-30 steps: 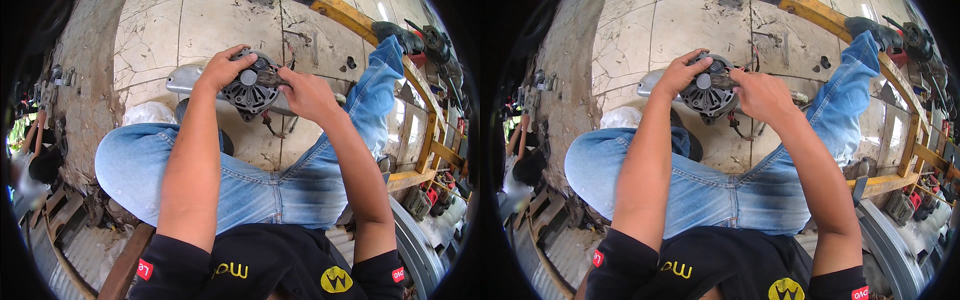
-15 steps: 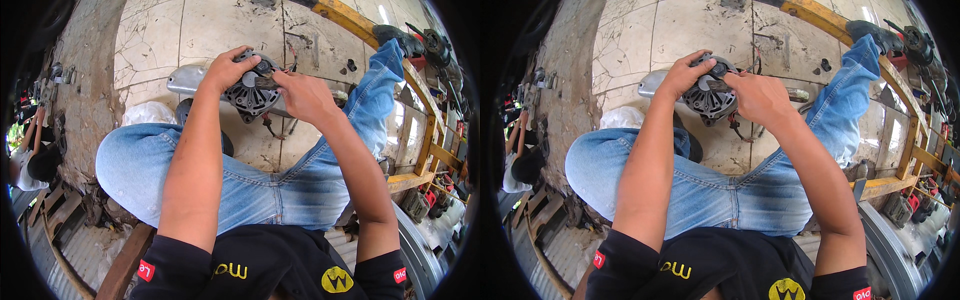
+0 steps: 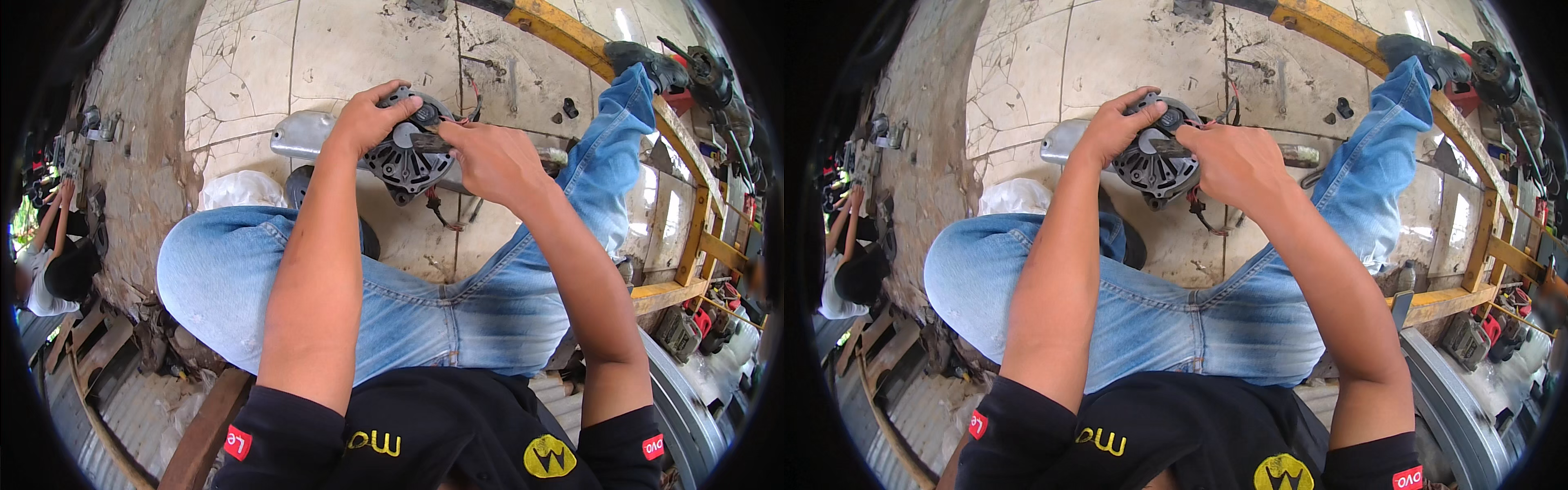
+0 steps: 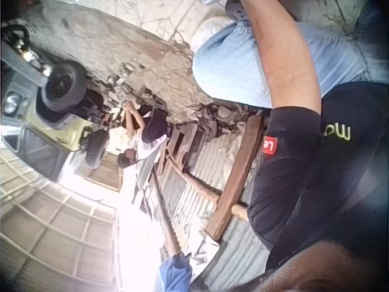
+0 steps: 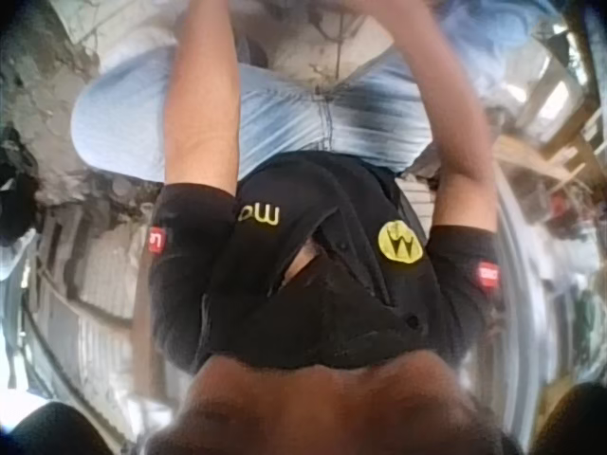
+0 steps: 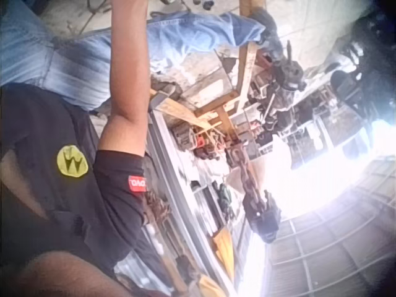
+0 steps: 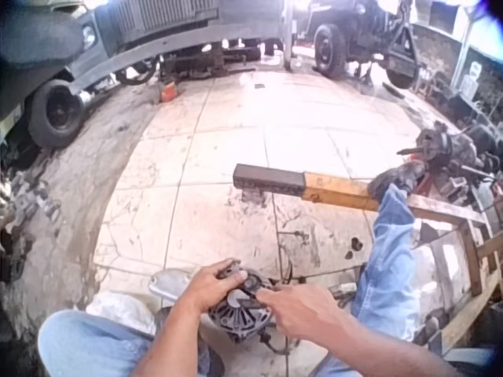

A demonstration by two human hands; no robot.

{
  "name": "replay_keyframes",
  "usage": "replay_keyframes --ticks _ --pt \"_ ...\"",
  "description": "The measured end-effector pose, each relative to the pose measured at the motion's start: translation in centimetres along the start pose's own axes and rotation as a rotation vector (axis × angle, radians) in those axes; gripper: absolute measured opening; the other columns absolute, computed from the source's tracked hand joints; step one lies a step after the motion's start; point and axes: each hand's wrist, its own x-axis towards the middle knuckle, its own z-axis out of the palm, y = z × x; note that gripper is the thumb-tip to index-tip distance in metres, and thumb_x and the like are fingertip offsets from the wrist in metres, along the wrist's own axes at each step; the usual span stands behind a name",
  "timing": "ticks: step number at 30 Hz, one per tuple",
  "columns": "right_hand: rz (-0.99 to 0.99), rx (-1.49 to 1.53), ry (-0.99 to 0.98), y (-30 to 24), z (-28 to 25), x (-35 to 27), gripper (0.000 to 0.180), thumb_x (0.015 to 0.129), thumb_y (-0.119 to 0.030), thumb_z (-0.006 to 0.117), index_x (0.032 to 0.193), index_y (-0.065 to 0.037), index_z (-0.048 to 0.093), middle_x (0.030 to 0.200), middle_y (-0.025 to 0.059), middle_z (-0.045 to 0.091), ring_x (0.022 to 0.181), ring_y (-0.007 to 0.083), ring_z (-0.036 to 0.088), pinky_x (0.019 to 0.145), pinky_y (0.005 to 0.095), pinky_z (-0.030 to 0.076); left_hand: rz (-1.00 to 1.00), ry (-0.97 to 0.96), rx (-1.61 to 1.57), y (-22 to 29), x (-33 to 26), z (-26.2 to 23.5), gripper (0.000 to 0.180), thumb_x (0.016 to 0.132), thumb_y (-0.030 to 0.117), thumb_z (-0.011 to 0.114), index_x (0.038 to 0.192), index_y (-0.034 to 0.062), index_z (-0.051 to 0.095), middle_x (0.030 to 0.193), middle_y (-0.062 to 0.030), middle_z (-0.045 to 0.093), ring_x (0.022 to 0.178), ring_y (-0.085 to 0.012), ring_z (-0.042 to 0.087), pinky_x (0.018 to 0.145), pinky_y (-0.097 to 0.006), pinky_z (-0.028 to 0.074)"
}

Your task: The person sits on the floor and uses a wrench to loosen and tighten bolts on an alternator. They manipulate the internal components and wires with their hands, occasionally adjusting the tool and repositioning the alternator.

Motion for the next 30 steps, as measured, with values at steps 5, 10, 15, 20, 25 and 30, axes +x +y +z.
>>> replay_keyframes --ticks 5,10,15,20,25,30 --pt "0.003 -0.013 0.055 -0.2 0.3 -0.1 0.019 0.087 -0.012 0.063 0.106 -0.013 0.059 0.093 0.0127 0.069 0.082 0.0373 0.066 0.065 0.0482 0.050 -0.006 -0.009 -0.014 0.0 0.0 -0.2 0.060 0.083 0.042 0.080 0.130 0.0068 0.065 0.112 -0.0129 0.070 0.098 -0.0185 0.065 0.087 -0.031 0.052" --pt "0.012 -0.032 -0.054 -0.4 -0.7 0.5 0.020 0.088 -0.012 0.061 0.108 -0.014 0.060 0.092 0.0116 0.069 0.083 0.0373 0.066 0.065 0.0478 0.051 0.013 -0.006 0.059 -0.2 0.3 -0.3 0.063 0.080 0.044 0.081 0.129 0.0067 0.066 0.111 -0.0149 0.071 0.098 -0.0199 0.066 0.087 -0.031 0.052" --pt "-0.042 -0.030 0.081 0.3 0.3 0.1 0.019 0.085 -0.010 0.060 0.104 -0.014 0.061 0.087 0.0107 0.068 0.080 0.0367 0.067 0.065 0.0479 0.051 -0.012 -0.021 0.007 0.4 0.1 -0.1 0.056 0.086 0.039 0.078 0.130 0.0082 0.065 0.115 -0.0135 0.069 0.101 -0.0194 0.065 0.089 -0.032 0.052" --pt "-0.139 -0.144 0.024 0.4 -0.9 1.1 0.023 0.081 -0.006 0.059 0.101 -0.015 0.064 0.084 0.0091 0.067 0.082 0.0321 0.068 0.076 0.0469 0.049 0.005 -0.020 0.074 0.3 0.1 -0.2 0.058 0.085 0.039 0.079 0.131 0.0072 0.065 0.116 -0.0139 0.069 0.102 -0.0190 0.065 0.089 -0.031 0.052" --pt "-0.253 -0.084 0.056 1.8 -1.2 1.9 0.021 0.083 -0.005 0.061 0.100 -0.017 0.064 0.085 0.0031 0.062 0.091 0.0266 0.064 0.077 0.0399 0.043 0.002 -0.029 0.044 0.2 0.2 -0.3 0.058 0.085 0.039 0.079 0.131 0.0058 0.064 0.114 -0.0123 0.069 0.099 -0.0169 0.065 0.088 -0.030 0.052" --pt "-0.324 -0.156 0.080 1.4 -1.4 2.7 0.027 0.082 -0.002 0.060 0.101 -0.020 0.068 0.089 0.0005 0.063 0.094 0.0224 0.062 0.081 0.0380 0.042 0.018 -0.016 -0.016 0.0 0.0 -0.2 0.057 0.082 0.041 0.080 0.127 0.0080 0.067 0.109 -0.0133 0.072 0.096 -0.0184 0.066 0.086 -0.031 0.052"
